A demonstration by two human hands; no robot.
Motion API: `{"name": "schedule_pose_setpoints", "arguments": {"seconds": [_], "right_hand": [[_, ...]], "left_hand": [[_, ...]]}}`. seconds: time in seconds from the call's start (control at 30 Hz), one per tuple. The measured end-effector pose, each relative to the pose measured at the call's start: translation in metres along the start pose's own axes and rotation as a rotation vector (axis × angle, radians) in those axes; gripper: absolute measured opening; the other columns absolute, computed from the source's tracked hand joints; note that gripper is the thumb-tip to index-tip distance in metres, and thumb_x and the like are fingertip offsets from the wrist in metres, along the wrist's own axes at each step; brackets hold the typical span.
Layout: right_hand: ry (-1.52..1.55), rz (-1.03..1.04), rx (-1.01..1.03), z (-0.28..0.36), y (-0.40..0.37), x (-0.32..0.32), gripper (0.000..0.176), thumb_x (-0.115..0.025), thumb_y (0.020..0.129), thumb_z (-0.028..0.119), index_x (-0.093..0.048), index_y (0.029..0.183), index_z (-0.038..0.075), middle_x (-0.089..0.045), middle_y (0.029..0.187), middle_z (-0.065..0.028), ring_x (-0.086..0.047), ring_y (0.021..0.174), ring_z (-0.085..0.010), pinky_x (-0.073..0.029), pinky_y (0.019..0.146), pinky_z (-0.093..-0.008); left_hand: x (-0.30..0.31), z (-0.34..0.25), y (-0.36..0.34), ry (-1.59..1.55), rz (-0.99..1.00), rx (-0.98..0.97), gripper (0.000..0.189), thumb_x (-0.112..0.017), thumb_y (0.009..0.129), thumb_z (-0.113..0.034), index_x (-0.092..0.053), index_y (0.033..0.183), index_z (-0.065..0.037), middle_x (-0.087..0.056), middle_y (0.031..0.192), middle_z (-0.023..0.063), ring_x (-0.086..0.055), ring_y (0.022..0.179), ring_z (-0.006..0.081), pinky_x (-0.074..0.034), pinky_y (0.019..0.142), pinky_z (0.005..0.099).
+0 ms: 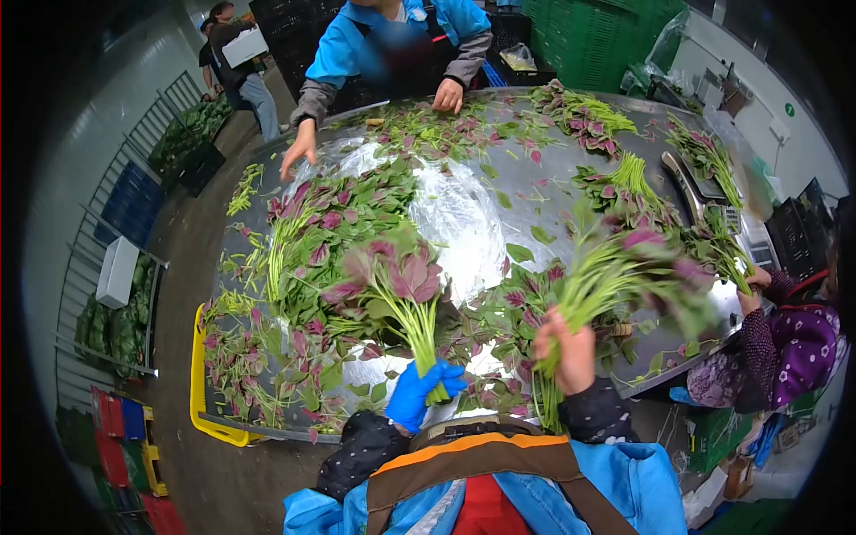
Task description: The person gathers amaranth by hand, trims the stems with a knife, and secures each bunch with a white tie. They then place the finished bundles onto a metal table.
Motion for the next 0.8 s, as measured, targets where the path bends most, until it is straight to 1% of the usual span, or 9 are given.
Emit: {"name": "schedule_pose_setpoints", "arguments": {"seconds": [0.1,0.13,0.27,0.3,0.37,0.4,0.43,0.77,0.8], "right_hand": [[-0.132,0.235,-0.191,-0.079,-0.02,-0.024,0.026,-0.057,0.09,0.023,-0.053,0.104,0.002,-0.063,0.082,-0.0077,-0.059,0.071,-0.0142,-0.048,0.067,-0.0296],[-0.257,0.334,-0.117,-0.098,-0.018,-0.032,0.029,-0.059,0.088,0.024,-0.055,0.107,0.001,-0.064,0.089,-0.0077,-0.06,0.08,-0.0149,-0.048,0.076,-0.0312],[-0.432,0.426,-0.375,-0.141,-0.012,-0.02,0.038,-0.062,0.086,0.023,-0.056,0.116,0.0,-0.06,0.112,-0.0083,-0.053,0.101,-0.0135,-0.04,0.09,-0.0305],[-0.523,0.402,-0.189,-0.165,-0.005,-0.011,0.049,-0.061,0.084,0.043,-0.063,0.1,-0.003,-0.065,0.088,-0.0145,-0.057,0.08,-0.0205,-0.045,0.075,-0.0354],[-0.776,0.414,-0.105,-0.143,-0.01,-0.02,0.064,-0.052,0.083,0.056,-0.061,0.082,-0.007,-0.058,0.067,-0.02,-0.055,0.064,-0.0227,-0.044,0.064,-0.0382],[-0.921,0.491,-0.323,-0.15,-0.004,-0.016,0.06,-0.054,0.083,0.054,-0.059,0.079,-0.006,-0.057,0.065,-0.0148,-0.051,0.062,-0.0189,-0.043,0.06,-0.0357],[-0.658,0.43,-0.292,-0.144,-0.012,-0.024,0.058,-0.055,0.084,0.052,-0.058,0.076,-0.006,-0.054,0.062,-0.0081,-0.046,0.059,-0.015,-0.041,0.056,-0.033],[-0.355,0.608,-0.18,-0.106,-0.007,-0.037,0.04,-0.06,0.088,0.036,-0.059,0.106,0.0,-0.062,0.082,-0.0052,-0.055,0.073,-0.0091,-0.046,0.065,-0.0284],[-0.35,0.605,-0.28,-0.109,-0.006,-0.035,0.04,-0.06,0.088,0.035,-0.059,0.108,0.0,-0.063,0.085,-0.0051,-0.055,0.075,-0.0096,-0.046,0.068,-0.0284]], "left_hand": [[0.007,0.044,0.016,0.053,0.082,0.056,0.029,-0.056,0.09,-0.021,-0.053,0.109,0.001,-0.061,0.106,0.0138,-0.06,0.093,0.0225,-0.049,0.083,0.0335],[0.031,0.062,0.027,0.504,0.152,0.082,0.034,-0.057,0.09,-0.024,-0.054,0.115,-0.002,-0.058,0.115,0.009,-0.055,0.101,0.0167,-0.042,0.09,0.0301],[0.025,0.068,0.027,0.33,0.044,0.201,0.05,-0.061,0.087,-0.021,-0.043,0.13,-0.003,-0.054,0.118,0.0049,-0.049,0.106,0.0136,-0.038,0.092,0.0299],[0.023,0.068,0.025,0.266,0.051,0.246,0.049,-0.062,0.087,-0.02,-0.045,0.129,-0.003,-0.054,0.118,0.0048,-0.049,0.107,0.0135,-0.039,0.092,0.0301],[0.017,0.066,0.013,0.146,0.009,0.443,0.042,-0.063,0.085,-0.016,-0.05,0.123,-0.001,-0.058,0.114,0.008,-0.055,0.103,0.0159,-0.044,0.088,0.0316],[0.01,0.059,0.011,-0.018,0.081,0.552,0.038,-0.063,0.084,-0.011,-0.052,0.118,0.001,-0.061,0.11,0.0135,-0.061,0.097,0.0209,-0.05,0.083,0.0336],[0.007,0.062,0.014,-0.085,0.129,0.54,0.037,-0.062,0.084,-0.007,-0.051,0.118,0.003,-0.061,0.108,0.0178,-0.064,0.092,0.0256,-0.053,0.08,0.0358],[-0.017,0.059,0.03,0.091,0.38,0.349,0.037,-0.063,0.083,-0.007,-0.051,0.117,0.001,-0.062,0.103,0.0148,-0.063,0.092,0.0229,-0.053,0.081,0.0348],[-0.019,0.058,0.031,0.074,0.388,0.401,0.035,-0.063,0.083,-0.007,-0.052,0.115,0.001,-0.063,0.101,0.0147,-0.063,0.091,0.0229,-0.053,0.081,0.0348]]}}
Point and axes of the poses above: each hand's wrist, its own y-axis towards the middle knuckle, its own x-axis out of the back of the hand, z = x × y, the point moved 3 cm from there along y, towards the middle knuckle
